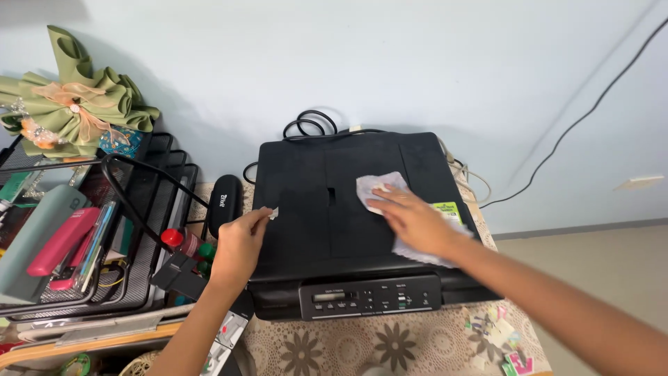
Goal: The recorder wipes down the exterior of a printer and its internal paper tray using a cloth and spray cleaner.
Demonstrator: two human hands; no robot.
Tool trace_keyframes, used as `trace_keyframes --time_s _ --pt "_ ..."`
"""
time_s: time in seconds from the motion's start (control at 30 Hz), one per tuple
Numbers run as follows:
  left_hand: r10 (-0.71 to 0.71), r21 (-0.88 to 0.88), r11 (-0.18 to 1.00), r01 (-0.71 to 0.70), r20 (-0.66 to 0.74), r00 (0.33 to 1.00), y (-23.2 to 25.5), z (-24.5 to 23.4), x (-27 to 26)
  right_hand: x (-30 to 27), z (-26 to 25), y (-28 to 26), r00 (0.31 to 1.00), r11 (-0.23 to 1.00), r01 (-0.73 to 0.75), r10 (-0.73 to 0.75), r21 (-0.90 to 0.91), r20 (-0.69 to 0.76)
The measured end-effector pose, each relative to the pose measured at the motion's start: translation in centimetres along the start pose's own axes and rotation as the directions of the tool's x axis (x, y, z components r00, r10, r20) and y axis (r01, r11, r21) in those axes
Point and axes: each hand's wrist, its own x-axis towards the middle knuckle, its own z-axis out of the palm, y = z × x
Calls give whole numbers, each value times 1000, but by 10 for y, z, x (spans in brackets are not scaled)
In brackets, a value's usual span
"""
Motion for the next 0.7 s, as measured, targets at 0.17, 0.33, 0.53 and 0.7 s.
trace_keyframes --time_s 0.17,0.33,0.53,0.7 --pt "39 47 998 -38 -20 999 -17 11 1 18 40 -70 953 958 279 -268 -70 142" --pt "-125 92 988 123 18 992 -9 -7 -3 35 82 -125 862 884 466 -464 40 205" --pt "-69 70 995 67 28 997 -1 -7 -20 2 42 -72 823 848 529 -503 -31 264" --pt "-16 14 1000 14 120 993 16 13 -23 -56 -20 2 981 984 180 -180 2 76"
